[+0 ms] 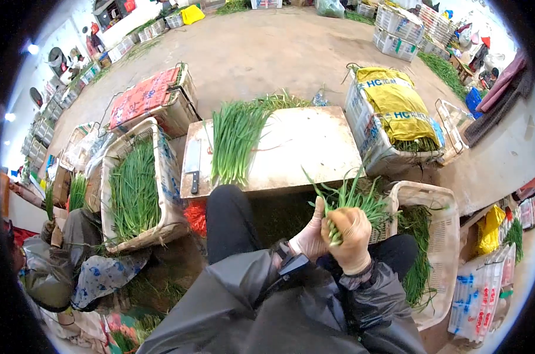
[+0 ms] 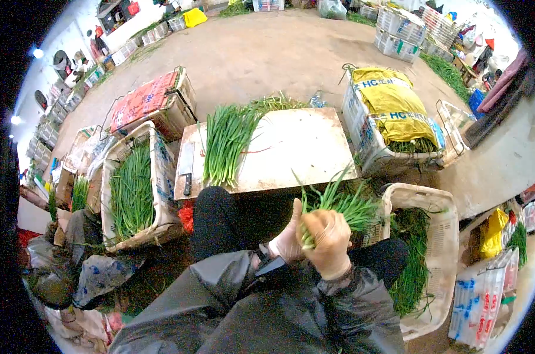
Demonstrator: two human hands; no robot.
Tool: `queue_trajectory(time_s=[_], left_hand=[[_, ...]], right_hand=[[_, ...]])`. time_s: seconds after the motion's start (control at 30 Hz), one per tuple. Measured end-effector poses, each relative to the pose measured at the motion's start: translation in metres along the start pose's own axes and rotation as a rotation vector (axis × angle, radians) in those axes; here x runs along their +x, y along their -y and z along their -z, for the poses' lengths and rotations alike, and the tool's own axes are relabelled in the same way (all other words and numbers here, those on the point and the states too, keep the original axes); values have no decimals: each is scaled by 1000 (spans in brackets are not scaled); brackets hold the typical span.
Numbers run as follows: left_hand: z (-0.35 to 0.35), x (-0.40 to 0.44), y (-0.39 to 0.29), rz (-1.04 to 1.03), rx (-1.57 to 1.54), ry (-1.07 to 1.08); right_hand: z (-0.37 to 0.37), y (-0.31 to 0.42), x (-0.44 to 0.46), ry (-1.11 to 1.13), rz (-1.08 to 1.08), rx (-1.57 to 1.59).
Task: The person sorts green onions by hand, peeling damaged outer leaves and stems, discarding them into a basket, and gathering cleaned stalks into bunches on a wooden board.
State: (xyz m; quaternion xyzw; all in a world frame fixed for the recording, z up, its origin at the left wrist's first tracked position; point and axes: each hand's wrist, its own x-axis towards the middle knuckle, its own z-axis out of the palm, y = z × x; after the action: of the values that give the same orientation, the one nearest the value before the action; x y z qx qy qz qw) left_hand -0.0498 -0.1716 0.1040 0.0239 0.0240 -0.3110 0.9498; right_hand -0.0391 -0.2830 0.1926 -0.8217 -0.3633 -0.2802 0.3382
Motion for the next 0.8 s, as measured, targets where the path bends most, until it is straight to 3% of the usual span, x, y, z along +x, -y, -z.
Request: queue_trajectory(time_s=[0.07, 0.1, 0.2, 0.23, 0.33, 0.37, 0.4, 0.5, 0.53, 0.6, 0.67, 0.73, 0.8], left_hand=[[9, -2, -15, 58, -61, 114], [-29, -7, -20, -37, -109, 26], [-62, -8, -56, 80, -97, -50], [-67, -9, -67, 259, -372, 125], [-77, -2, -85, 210, -244, 83], [-68, 5, -90, 93, -61, 28], [-53, 6, -99, 185, -211, 142], [8, 13, -104, -202, 134, -106], [47, 13, -108, -195, 18, -214], [133, 8, -115, -351, 256, -503], [126, -4, -105, -301, 129, -583], [135, -5, -103, -308, 134, -547], [135, -13, -109, -252, 175, -562]], right_hand=[[0, 7, 1, 21, 83, -23], [3, 12, 6, 27, 126, -24], [-10, 10, 12, -79, 232, -65], [-17, 7, 16, -130, 239, -52], [-40, -10, 20, -191, 216, 2], [-48, -17, 18, -148, 170, 53], [-62, -25, 14, -135, 134, 114], [-111, -53, -15, 73, 20, 214], [-125, -60, -27, 208, -46, 227], [-150, -69, -53, 376, -123, 259], [-158, -72, -68, 514, -212, 336], [-150, -77, -63, 521, -226, 441], [-144, -87, -54, 474, -420, 634]])
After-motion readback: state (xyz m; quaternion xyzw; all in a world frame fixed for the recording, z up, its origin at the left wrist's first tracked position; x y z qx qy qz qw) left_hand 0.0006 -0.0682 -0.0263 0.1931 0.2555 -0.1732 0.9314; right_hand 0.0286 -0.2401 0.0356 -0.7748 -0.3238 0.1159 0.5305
